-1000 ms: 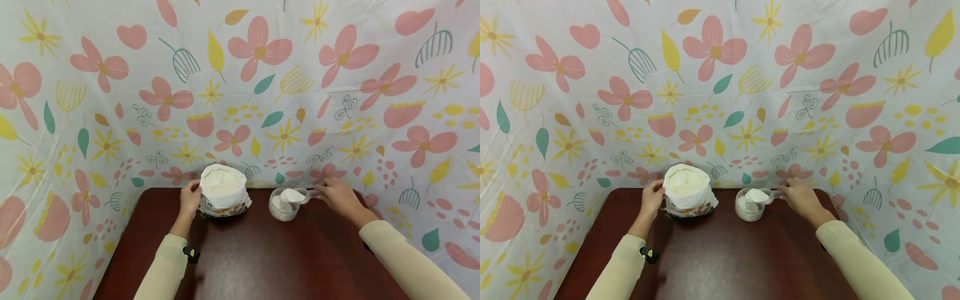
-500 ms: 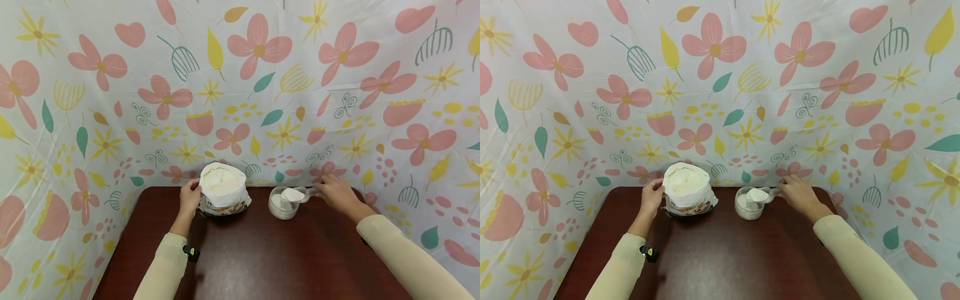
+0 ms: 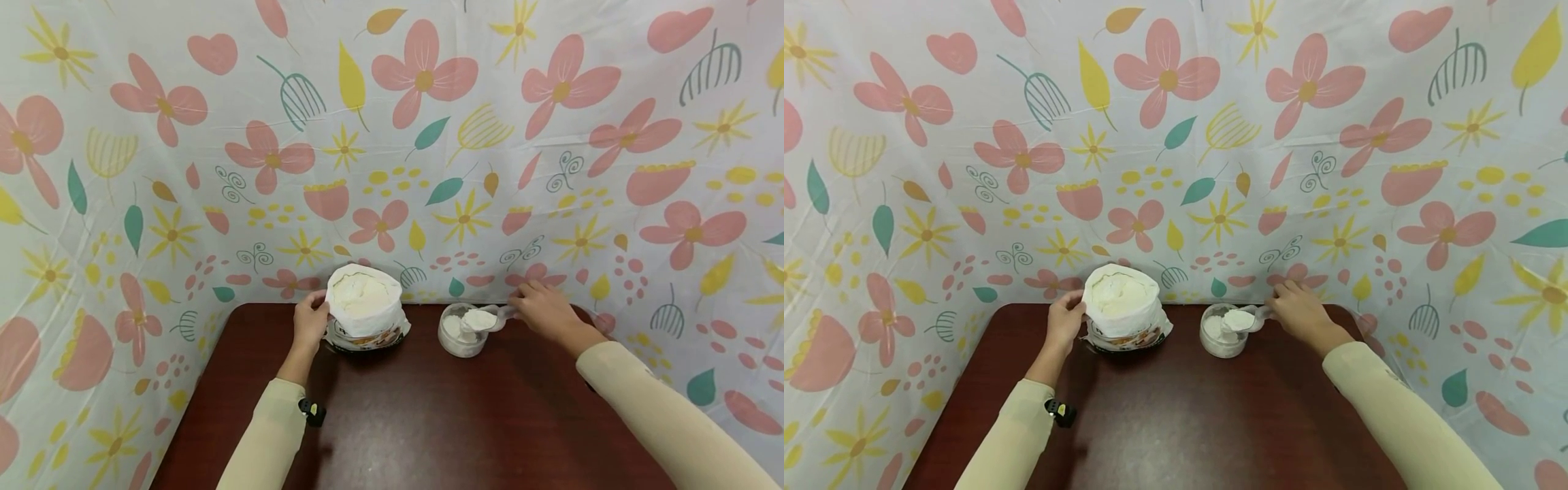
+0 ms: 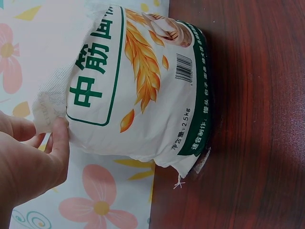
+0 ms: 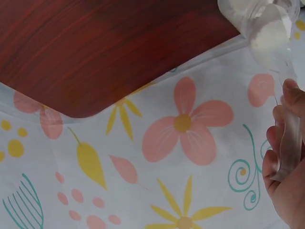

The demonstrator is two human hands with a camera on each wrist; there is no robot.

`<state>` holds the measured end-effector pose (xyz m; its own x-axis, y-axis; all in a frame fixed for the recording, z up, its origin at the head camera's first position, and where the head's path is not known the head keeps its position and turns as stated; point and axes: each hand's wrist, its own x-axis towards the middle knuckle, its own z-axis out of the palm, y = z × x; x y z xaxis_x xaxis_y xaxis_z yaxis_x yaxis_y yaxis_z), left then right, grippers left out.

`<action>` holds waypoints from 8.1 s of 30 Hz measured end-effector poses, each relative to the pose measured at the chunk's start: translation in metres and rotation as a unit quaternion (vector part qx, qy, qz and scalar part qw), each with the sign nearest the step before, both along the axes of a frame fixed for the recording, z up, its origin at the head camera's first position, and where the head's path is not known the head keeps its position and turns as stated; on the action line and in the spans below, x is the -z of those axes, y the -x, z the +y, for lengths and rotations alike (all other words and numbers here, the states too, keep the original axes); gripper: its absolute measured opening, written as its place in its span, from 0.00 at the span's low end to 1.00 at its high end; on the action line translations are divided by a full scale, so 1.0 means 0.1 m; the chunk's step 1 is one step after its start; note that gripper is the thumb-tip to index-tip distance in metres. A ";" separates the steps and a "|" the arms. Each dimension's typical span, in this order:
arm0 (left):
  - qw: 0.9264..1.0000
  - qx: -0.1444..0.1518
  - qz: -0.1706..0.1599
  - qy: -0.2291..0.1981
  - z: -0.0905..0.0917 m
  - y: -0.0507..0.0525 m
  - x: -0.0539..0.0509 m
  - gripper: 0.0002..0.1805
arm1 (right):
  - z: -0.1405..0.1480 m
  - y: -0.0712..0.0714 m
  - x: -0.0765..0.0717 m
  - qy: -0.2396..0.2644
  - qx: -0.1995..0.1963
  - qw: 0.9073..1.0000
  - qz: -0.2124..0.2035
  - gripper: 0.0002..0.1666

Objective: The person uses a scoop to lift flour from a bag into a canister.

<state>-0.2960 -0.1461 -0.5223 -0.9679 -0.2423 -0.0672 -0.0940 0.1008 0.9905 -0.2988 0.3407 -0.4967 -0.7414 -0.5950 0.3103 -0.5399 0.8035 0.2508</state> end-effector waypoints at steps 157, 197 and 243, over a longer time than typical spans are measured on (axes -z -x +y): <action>1.000 0.001 -0.007 -0.016 -0.01 0.00 0.00 0.18 | -0.50 -0.09 -0.56 0.276 -0.002 0.959 -0.065 0.17; 1.000 -0.007 -0.008 -0.004 -0.01 0.02 0.02 0.18 | -1.73 0.40 -1.52 -0.097 -0.101 0.990 0.014 0.10; 1.000 -0.010 0.010 -0.021 -0.01 0.02 0.01 0.17 | -2.23 0.39 -1.18 -0.132 -0.051 0.988 -0.063 0.18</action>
<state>-0.2977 -0.1466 -0.5232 -0.9640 -0.2592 -0.0587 -0.0762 0.0581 0.9954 -0.3381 0.1180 -0.3787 -0.6960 -0.7168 0.0431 -0.6555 0.6587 0.3695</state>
